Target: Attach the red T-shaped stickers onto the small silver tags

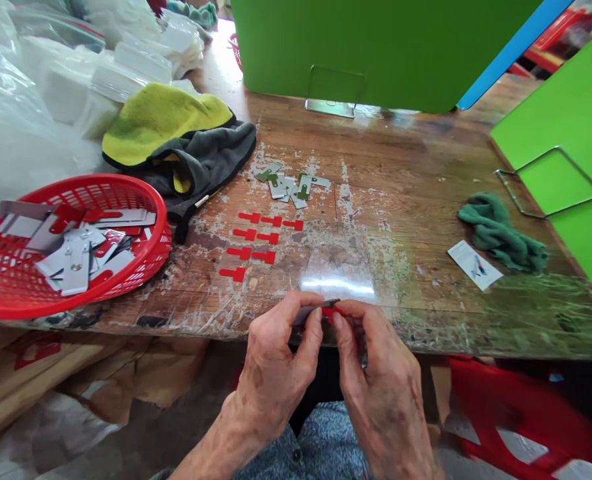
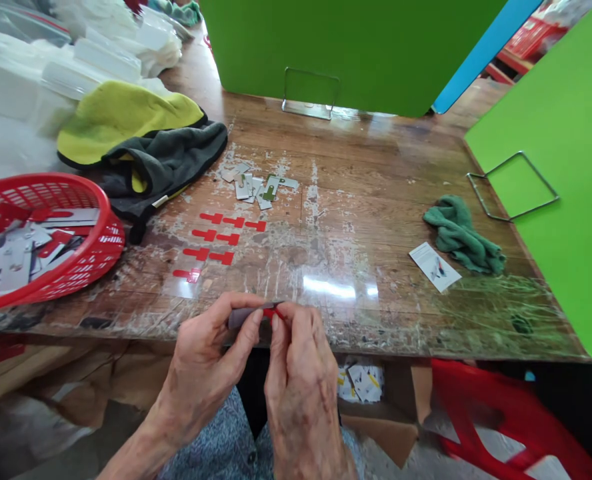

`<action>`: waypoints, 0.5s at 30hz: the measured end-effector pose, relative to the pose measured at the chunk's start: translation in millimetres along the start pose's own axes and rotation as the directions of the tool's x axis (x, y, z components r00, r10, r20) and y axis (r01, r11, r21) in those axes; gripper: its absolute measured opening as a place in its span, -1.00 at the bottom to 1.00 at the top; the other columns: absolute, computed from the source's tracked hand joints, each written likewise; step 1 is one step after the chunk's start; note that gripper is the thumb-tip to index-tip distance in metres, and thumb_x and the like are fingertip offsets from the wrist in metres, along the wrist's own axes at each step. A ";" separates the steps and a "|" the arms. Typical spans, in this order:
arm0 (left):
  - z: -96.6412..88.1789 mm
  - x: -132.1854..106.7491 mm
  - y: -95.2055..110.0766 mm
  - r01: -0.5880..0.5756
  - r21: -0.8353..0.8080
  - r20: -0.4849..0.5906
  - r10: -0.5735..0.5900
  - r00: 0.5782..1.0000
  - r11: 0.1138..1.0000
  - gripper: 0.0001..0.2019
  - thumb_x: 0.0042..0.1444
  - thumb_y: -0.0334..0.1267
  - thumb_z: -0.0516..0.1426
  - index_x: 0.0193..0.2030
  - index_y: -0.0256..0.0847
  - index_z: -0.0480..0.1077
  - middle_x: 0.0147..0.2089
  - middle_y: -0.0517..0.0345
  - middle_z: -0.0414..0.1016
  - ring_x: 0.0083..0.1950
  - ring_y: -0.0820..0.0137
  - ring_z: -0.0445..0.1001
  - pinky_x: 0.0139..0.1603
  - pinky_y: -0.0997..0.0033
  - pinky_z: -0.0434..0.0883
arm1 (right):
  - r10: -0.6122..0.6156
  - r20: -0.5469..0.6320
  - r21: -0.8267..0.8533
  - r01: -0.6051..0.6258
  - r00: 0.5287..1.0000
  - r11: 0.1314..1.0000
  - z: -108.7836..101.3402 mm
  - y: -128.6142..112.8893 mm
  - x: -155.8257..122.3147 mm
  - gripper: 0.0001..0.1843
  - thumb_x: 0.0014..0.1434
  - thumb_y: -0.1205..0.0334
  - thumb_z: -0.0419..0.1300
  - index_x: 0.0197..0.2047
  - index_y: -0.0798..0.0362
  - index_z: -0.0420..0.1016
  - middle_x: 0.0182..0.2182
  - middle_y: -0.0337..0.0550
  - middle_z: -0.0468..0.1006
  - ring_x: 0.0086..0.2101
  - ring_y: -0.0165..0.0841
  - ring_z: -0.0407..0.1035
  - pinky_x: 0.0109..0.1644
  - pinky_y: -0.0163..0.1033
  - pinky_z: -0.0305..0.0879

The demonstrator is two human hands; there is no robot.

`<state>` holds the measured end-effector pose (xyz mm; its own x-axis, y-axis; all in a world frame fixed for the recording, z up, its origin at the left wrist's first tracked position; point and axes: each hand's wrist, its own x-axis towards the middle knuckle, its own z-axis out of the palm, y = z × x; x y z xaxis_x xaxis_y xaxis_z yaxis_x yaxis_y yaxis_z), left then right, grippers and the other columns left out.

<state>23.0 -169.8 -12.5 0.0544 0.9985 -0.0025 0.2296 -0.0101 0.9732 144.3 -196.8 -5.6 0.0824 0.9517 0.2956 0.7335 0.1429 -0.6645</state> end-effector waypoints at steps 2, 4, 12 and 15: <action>-0.7 -0.6 -0.4 -0.013 0.006 0.000 0.013 1.000 1.000 -0.91 0.20 -0.37 0.14 -0.24 -0.15 0.47 -0.34 0.17 0.61 -0.37 0.40 0.55 -0.29 0.44 0.45 | 0.093 -0.004 0.069 -0.093 0.996 0.993 -1.4 1.8 2.1 -0.68 0.34 0.31 0.10 0.14 -0.06 0.30 -0.44 -0.31 0.52 -0.52 -0.40 0.46 -0.46 -0.32 0.41; -2.1 -1.6 -3.5 0.017 -0.014 0.025 -0.017 1.000 1.000 -0.92 0.22 -0.34 0.14 -0.23 -0.15 0.47 -0.38 0.19 0.58 -0.43 0.43 0.51 -0.35 0.46 0.41 | 0.188 -0.006 0.165 -0.184 0.982 0.969 -1.5 4.3 4.1 -0.49 0.33 0.26 0.11 0.30 -0.04 0.11 -0.48 -0.36 0.49 -0.53 -0.38 0.47 -0.51 -0.32 0.39; -9.2 1.9 -6.0 0.295 -0.270 0.156 -0.260 0.953 0.917 -0.87 0.16 -0.20 0.21 -0.24 -0.20 0.46 -0.60 0.33 0.36 -0.58 0.52 0.30 -0.54 0.55 0.26 | 0.293 0.062 0.256 -0.299 0.954 0.919 1.0 6.1 3.9 -0.72 0.31 0.22 0.11 0.07 -0.04 0.21 -0.46 -0.34 0.51 -0.47 -0.38 0.50 -0.41 -0.29 0.43; -10.2 4.3 -1.4 0.322 -0.299 0.161 -0.285 0.945 0.898 -0.86 0.12 -0.19 0.23 -0.28 -0.23 0.46 -0.63 0.34 0.36 -0.59 0.53 0.29 -0.51 0.54 0.29 | 0.316 0.067 0.263 -0.323 0.946 0.909 1.0 1.6 4.3 -0.72 0.30 0.21 0.11 0.06 -0.04 0.21 -0.48 -0.36 0.48 -0.50 -0.39 0.48 -0.43 -0.30 0.41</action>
<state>13.0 -164.9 -11.4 0.1425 0.9378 -0.3165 -0.0671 0.3281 0.9422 145.2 -192.2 -6.0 0.2649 0.9640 0.0235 0.4625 -0.1056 -0.8803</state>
